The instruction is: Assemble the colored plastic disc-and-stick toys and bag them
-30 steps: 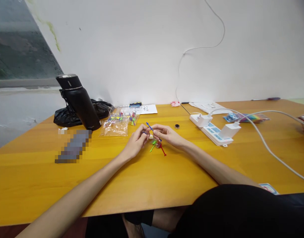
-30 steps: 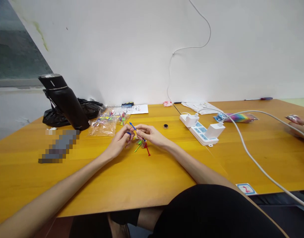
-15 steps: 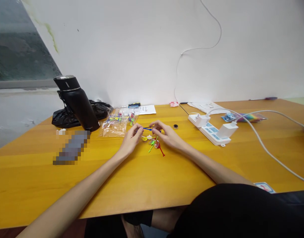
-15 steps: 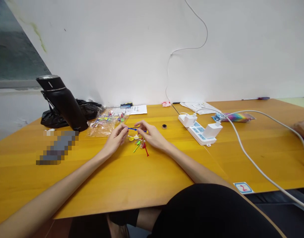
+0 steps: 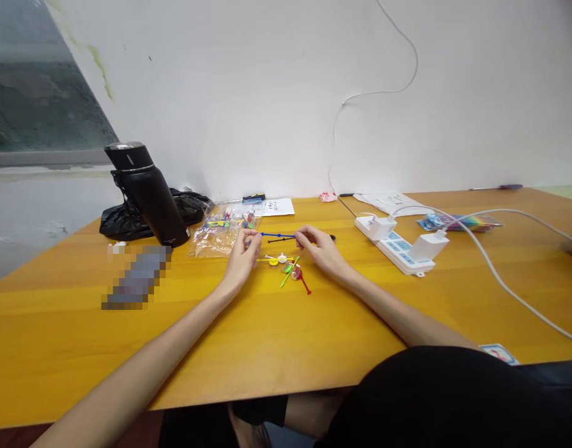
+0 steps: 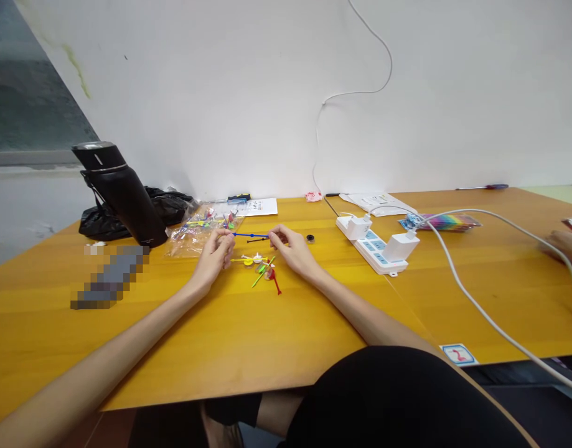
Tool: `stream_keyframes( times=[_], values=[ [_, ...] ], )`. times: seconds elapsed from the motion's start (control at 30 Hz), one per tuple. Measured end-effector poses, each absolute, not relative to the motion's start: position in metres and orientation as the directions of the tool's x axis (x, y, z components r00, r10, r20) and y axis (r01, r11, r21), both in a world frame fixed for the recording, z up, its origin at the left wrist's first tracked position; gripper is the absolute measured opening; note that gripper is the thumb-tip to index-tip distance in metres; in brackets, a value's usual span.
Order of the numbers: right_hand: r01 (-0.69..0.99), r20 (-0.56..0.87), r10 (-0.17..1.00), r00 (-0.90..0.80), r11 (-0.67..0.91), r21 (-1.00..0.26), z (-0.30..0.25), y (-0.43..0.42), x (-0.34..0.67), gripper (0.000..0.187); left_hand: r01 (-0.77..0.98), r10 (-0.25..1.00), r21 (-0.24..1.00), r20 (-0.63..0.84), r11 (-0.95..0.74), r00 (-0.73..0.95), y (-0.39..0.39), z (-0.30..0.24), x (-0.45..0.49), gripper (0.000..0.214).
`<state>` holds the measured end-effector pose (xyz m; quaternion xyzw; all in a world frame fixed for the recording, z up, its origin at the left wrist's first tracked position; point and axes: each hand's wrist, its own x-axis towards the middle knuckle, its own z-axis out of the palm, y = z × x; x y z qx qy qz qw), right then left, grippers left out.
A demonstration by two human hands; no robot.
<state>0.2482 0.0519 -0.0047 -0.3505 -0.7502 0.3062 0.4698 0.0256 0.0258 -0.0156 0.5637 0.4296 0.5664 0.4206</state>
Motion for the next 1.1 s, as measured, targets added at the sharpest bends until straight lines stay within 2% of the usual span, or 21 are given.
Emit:
stream_keyframes(
  times=[0.1, 0.27, 0.53, 0.63, 0.73, 0.83, 0.97, 1.1],
  values=[
    [0.216, 0.491, 0.837, -0.242, 0.54, -0.813, -0.011, 0.061, 0.252, 0.028, -0.102, 0.979, 0.976, 0.183, -0.191, -0.087, 0.025, -0.014, 0.028, 0.018],
    [0.242, 0.48, 0.865, -0.149, 0.502, -0.83, -0.019, 0.07, 0.257, 0.024, -0.117, 0.972, 0.97, 0.199, -0.214, -0.129, 0.023, -0.012, 0.028, 0.012],
    [0.445, 0.467, 0.857, -0.217, 0.513, -0.734, -0.026, 0.076, 0.261, 0.008, -0.052, 0.96, 0.96, 0.277, -0.274, 0.04, 0.022, -0.017, 0.034, 0.013],
    [0.531, 0.48, 0.836, -0.266, 0.543, -0.651, -0.028, 0.078, 0.262, 0.008, -0.016, 0.948, 0.952, 0.305, -0.305, 0.091, 0.019, -0.019, 0.037, 0.016],
    [0.58, 0.468, 0.841, -0.27, 0.53, -0.618, -0.029, 0.079, 0.261, 0.009, -0.006, 0.939, 0.946, 0.322, -0.323, 0.119, 0.017, -0.02, 0.038, 0.016],
    [0.609, 0.43, 0.874, -0.228, 0.472, -0.637, -0.028, 0.079, 0.26, 0.011, -0.003, 0.94, 0.947, 0.319, -0.321, 0.119, 0.017, -0.02, 0.038, 0.015],
    [0.566, 0.359, 0.92, -0.158, 0.382, -0.73, -0.025, 0.079, 0.26, 0.023, -0.003, 0.939, 0.943, 0.331, -0.333, 0.093, 0.017, -0.019, 0.037, 0.014],
    [0.541, 0.388, 0.908, -0.16, 0.409, -0.735, -0.025, 0.078, 0.259, 0.023, -0.011, 0.933, 0.937, 0.347, -0.348, 0.095, 0.017, -0.017, 0.037, 0.013]
  ],
)
